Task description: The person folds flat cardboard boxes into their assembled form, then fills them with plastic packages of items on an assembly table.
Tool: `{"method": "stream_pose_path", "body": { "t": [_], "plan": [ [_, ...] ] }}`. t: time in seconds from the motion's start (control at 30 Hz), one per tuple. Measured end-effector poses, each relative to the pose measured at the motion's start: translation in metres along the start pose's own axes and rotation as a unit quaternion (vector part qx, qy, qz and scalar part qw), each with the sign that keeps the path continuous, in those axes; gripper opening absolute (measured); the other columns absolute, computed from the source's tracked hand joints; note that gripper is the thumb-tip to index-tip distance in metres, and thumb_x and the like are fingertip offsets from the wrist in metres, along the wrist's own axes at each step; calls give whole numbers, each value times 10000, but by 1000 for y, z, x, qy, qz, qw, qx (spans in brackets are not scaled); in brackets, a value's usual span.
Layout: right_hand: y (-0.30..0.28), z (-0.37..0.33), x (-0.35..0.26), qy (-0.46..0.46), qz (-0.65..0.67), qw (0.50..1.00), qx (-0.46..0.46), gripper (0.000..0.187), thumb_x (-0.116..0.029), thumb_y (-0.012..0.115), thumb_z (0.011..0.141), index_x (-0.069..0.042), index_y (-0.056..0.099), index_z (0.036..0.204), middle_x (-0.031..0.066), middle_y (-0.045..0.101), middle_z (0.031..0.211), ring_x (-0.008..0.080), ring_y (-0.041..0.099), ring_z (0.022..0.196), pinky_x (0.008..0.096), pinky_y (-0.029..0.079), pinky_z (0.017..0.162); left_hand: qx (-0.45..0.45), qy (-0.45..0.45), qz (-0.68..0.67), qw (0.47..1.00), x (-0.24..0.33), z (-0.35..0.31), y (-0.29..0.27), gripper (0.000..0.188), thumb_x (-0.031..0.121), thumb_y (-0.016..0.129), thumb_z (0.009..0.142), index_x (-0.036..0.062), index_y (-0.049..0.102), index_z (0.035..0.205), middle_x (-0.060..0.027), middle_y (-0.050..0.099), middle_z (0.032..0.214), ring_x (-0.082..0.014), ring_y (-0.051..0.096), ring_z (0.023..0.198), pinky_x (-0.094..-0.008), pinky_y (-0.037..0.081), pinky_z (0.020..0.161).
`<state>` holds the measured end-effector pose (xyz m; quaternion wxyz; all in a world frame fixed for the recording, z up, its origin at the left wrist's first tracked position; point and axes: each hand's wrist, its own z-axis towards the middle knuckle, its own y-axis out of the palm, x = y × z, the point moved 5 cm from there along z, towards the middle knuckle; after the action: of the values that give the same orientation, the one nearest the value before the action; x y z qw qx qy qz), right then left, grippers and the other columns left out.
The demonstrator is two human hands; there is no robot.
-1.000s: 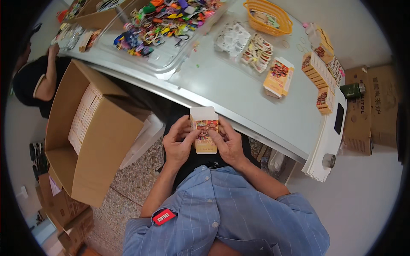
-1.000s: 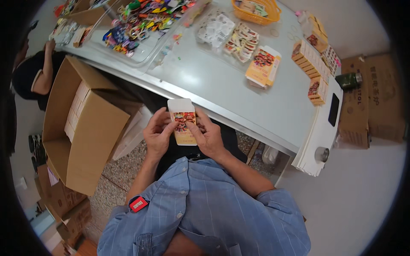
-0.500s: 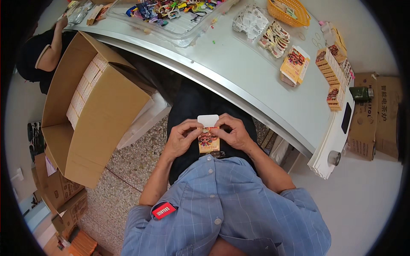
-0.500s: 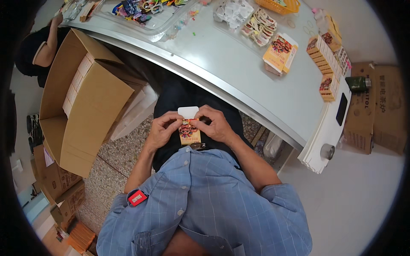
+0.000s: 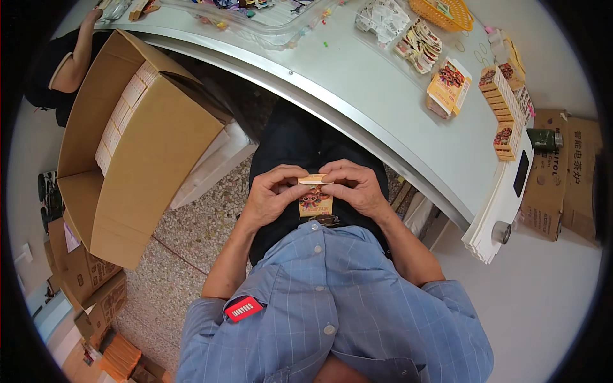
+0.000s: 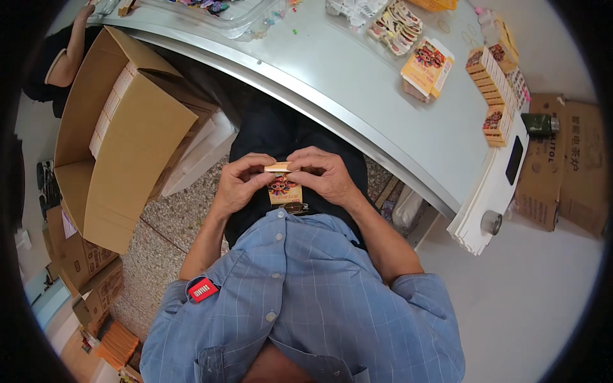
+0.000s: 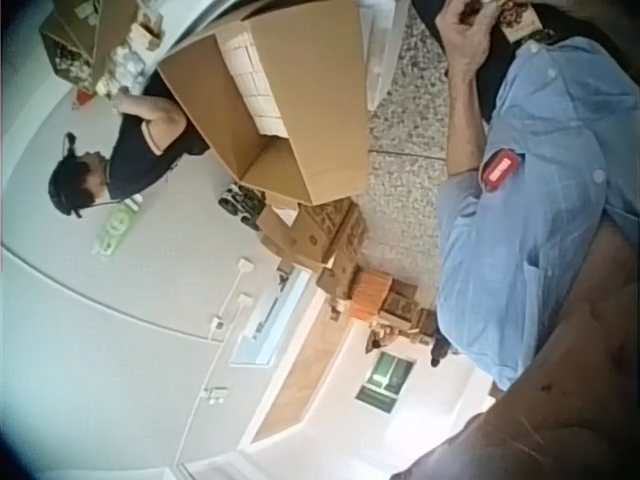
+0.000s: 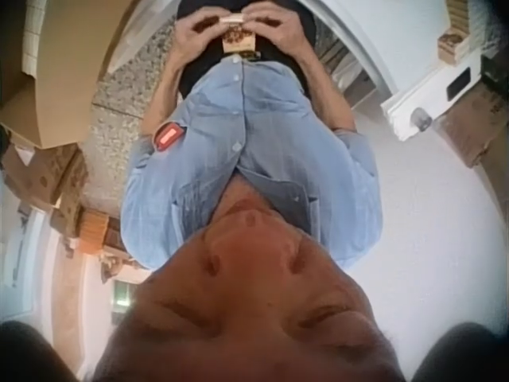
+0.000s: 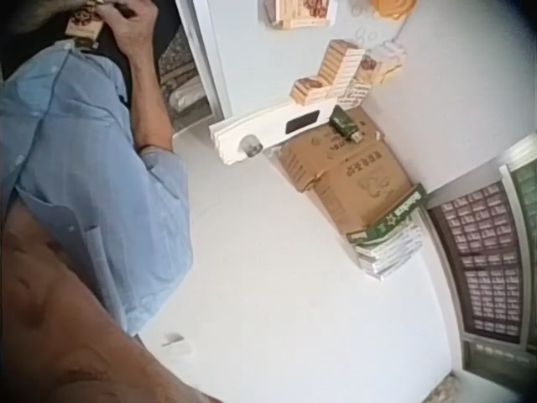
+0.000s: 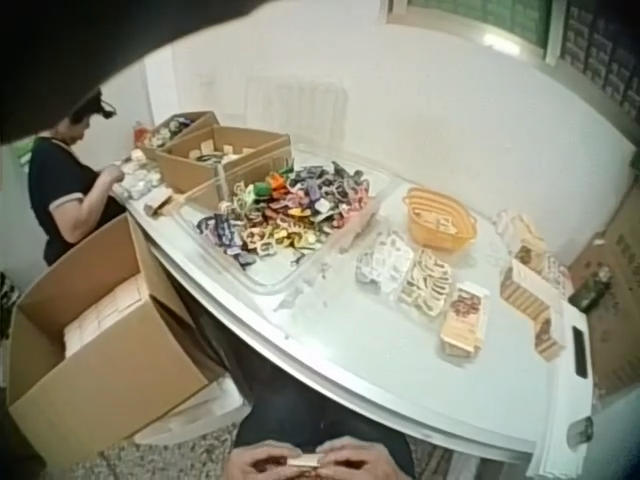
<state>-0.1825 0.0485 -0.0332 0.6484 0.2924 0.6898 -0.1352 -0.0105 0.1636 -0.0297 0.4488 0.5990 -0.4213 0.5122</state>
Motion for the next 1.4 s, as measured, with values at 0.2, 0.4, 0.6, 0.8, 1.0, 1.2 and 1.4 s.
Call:
{"method": "stream_pose_path", "body": {
  "t": [0.2, 0.4, 0.6, 0.8, 1.0, 1.2, 1.4],
  "plan": [
    [5, -2, -24, -1, -110, 994, 16, 116, -66, 718, 926, 9, 753, 1006, 50, 696, 987, 96, 629, 838, 229, 491, 736, 39, -103, -44, 993, 8, -6, 8, 135, -1, 718, 912, -25, 733, 1044, -66, 727, 988, -114, 665, 874, -253, 540, 801],
    [6, -10, -21, -6, -85, 995, 48, 138, -77, 703, 932, 16, 749, 1024, 67, 704, 916, 110, 636, 815, 242, 494, 727, 36, -102, -26, 994, 9, -6, 5, 165, 27, 719, 919, -24, 738, 1075, -54, 728, 968, -85, 660, 854, -222, 531, 768],
    [3, -24, -21, -103, -146, 984, 26, 144, -82, 723, 915, 12, 756, 1020, 101, 722, 964, 170, 673, 884, 278, 525, 769, -49, -39, 27, 998, 18, -12, 12, 170, 16, 730, 900, -51, 737, 1056, -101, 730, 1029, -126, 671, 905, -250, 537, 798],
    [14, -22, -35, -122, -186, 974, -35, 205, -32, 754, 868, 2, 741, 1070, 104, 724, 1029, 174, 668, 873, 270, 527, 776, 6, -30, 65, 997, -2, -24, 5, 345, 1, 773, 860, 5, 702, 1198, -69, 715, 1014, -89, 654, 823, -217, 515, 676],
    [20, -13, -85, -166, -216, 962, -17, 325, 9, 786, 813, -14, 714, 1129, 90, 723, 1014, 208, 683, 934, 293, 533, 824, 96, 35, 50, 994, 38, -21, -6, 480, 127, 660, 979, 31, 527, 1430, -42, 682, 904, -62, 594, 661, -173, 454, 550],
    [19, 3, -137, -397, -298, 867, -38, 370, 110, 736, 725, -51, 724, 1058, 122, 653, 1157, 330, 660, 1062, 393, 554, 904, 26, -144, -210, 967, 62, 3, -5, 487, 243, 613, 1012, 32, 508, 1438, -61, 704, 915, -98, 669, 702, -210, 546, 574],
    [6, 14, -156, -420, -389, 815, -86, 341, -40, 814, 760, -69, 710, 1084, 132, 658, 1166, 345, 665, 1091, 406, 571, 886, 43, -49, -148, 987, 92, 55, 2, 656, -8, 701, 907, 37, 396, 1486, -130, 726, 1007, -164, 713, 792, -247, 579, 610]
  ]
}}
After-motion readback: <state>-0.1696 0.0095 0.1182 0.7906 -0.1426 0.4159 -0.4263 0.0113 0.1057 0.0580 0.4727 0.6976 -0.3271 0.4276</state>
